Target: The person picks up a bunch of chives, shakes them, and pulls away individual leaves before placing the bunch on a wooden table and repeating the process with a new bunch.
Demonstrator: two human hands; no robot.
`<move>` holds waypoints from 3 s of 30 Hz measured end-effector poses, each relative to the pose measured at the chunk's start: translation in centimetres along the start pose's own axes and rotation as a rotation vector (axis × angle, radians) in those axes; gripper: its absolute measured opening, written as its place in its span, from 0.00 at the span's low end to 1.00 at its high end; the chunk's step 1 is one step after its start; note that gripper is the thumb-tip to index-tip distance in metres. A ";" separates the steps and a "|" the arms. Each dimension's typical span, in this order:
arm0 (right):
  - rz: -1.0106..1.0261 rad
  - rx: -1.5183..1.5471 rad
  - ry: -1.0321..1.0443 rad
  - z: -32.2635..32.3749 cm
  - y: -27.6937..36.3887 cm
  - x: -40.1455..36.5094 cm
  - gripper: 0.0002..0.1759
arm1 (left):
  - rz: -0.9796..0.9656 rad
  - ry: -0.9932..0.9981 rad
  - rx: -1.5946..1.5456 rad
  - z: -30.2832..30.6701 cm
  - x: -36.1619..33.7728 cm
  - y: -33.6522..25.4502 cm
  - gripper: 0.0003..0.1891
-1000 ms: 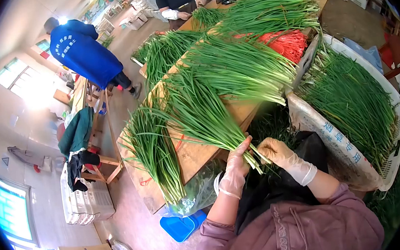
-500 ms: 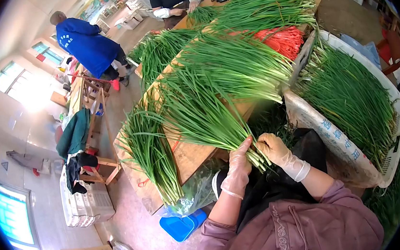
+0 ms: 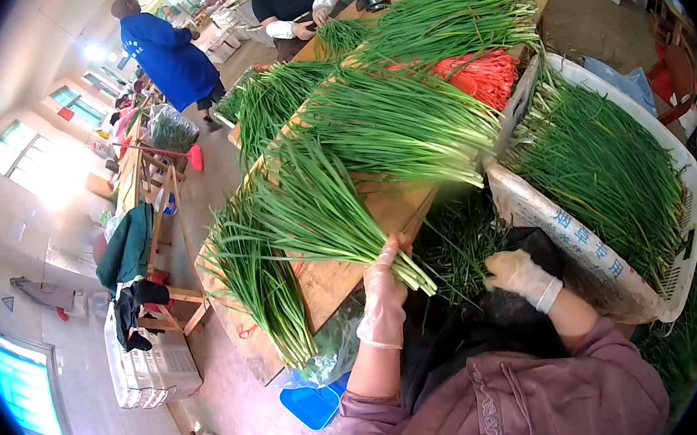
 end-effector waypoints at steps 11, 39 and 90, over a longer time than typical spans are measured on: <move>0.069 -0.410 -0.478 11.1 0.4 11.5 0.12 | 0.244 0.035 -0.247 -0.3 -0.9 3.1 0.11; -0.037 0.415 -0.536 7.9 1.5 8.4 0.12 | -0.035 0.561 -0.530 -10.2 -10.5 -12.5 0.20; 0.203 0.605 -0.322 6.8 7.2 0.4 0.13 | 0.051 -0.046 0.072 1.7 -3.2 1.0 0.11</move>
Point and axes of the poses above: each hand's wrist, its own x-axis towards the middle knuckle, its own z-axis out of the back of the hand, y = z × x, the point moved 9 cm from there along x, towards the middle knuckle, and after that the axes turned 1 degree about -y, right-handed, at the moved point
